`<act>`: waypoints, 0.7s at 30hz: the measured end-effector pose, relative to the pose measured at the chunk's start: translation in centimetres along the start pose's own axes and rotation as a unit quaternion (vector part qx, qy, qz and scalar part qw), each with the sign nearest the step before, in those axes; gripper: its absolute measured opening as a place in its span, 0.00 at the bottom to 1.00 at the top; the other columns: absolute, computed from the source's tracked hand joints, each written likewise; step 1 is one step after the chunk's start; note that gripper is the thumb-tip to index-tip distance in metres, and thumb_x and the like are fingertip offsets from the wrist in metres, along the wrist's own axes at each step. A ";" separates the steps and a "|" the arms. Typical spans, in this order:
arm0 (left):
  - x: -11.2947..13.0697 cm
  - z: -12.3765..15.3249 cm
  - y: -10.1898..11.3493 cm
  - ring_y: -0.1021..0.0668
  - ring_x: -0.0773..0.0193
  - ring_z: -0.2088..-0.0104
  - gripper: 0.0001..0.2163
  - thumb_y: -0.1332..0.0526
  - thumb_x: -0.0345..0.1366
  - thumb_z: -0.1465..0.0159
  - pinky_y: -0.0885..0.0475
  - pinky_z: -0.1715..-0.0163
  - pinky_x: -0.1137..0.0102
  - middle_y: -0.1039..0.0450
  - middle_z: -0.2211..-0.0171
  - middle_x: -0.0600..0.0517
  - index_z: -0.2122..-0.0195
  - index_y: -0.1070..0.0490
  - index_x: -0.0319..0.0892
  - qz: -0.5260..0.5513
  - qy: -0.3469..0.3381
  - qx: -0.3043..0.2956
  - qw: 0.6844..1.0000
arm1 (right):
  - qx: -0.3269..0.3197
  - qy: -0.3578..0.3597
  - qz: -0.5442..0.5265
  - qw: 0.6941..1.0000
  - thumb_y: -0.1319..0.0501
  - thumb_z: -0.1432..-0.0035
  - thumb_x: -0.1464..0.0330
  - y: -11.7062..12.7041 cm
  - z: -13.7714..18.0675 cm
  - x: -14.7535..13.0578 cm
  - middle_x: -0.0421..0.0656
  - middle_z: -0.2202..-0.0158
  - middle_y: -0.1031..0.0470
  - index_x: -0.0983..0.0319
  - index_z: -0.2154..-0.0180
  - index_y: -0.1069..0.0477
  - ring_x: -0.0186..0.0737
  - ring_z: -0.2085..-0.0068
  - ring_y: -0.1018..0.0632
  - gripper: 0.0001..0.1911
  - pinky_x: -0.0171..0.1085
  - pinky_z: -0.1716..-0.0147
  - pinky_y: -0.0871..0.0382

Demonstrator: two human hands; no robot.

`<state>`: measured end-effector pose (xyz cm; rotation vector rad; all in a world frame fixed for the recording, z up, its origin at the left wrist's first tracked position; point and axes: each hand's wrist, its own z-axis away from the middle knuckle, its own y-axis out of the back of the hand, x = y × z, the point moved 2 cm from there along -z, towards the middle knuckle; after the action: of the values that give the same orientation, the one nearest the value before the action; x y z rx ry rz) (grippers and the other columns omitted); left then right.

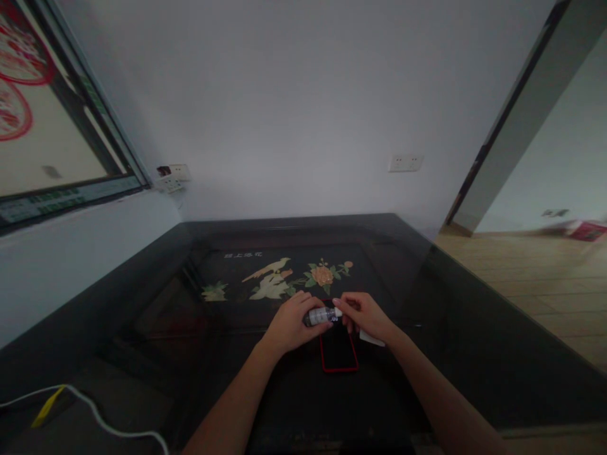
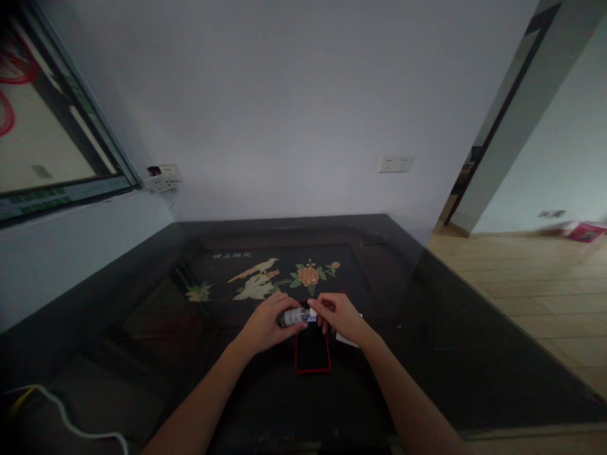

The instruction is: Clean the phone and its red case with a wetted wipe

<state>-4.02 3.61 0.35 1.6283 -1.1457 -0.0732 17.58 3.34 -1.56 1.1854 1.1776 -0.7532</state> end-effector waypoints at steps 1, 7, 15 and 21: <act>0.0 0.0 0.0 0.24 0.58 0.57 0.12 0.32 0.45 0.38 0.29 0.55 0.65 0.26 0.61 0.51 0.57 0.26 0.47 0.000 0.001 0.001 1.000 | -0.002 -0.004 -0.010 1.000 0.39 0.37 0.48 0.0 0.0 0.0 0.39 0.78 0.24 0.61 0.71 0.30 0.34 0.80 0.23 0.23 0.28 0.85 0.37; -0.3 -0.1 -0.1 0.24 0.57 0.56 0.12 0.33 0.45 0.37 0.29 0.55 0.64 0.25 0.60 0.50 0.56 0.26 0.47 0.008 0.030 0.008 0.999 | -0.001 0.023 -0.044 0.999 0.34 0.40 0.52 0.0 -0.1 -0.1 0.41 0.69 0.21 0.60 0.57 0.28 0.38 0.72 0.19 0.19 0.31 0.79 0.27; -0.3 -0.1 -0.1 0.23 0.57 0.57 0.11 0.33 0.45 0.37 0.29 0.55 0.64 0.25 0.61 0.50 0.57 0.25 0.47 0.015 0.038 0.013 0.999 | -0.010 0.023 -0.015 1.000 0.33 0.40 0.56 0.2 0.0 0.1 0.42 0.68 0.21 0.59 0.55 0.26 0.39 0.70 0.20 0.16 0.29 0.82 0.29; -0.3 -0.1 -0.1 0.23 0.57 0.57 0.13 0.34 0.48 0.35 0.29 0.55 0.64 0.24 0.61 0.50 0.56 0.24 0.47 0.036 0.032 0.001 0.999 | -0.027 0.045 -0.039 0.998 0.32 0.40 0.57 0.4 0.0 0.0 0.41 0.67 0.23 0.59 0.54 0.26 0.38 0.69 0.22 0.17 0.29 0.81 0.30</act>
<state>-4.08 3.85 0.15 1.5789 -1.1543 0.0251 17.96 3.47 -1.45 1.1431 1.3165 -0.7272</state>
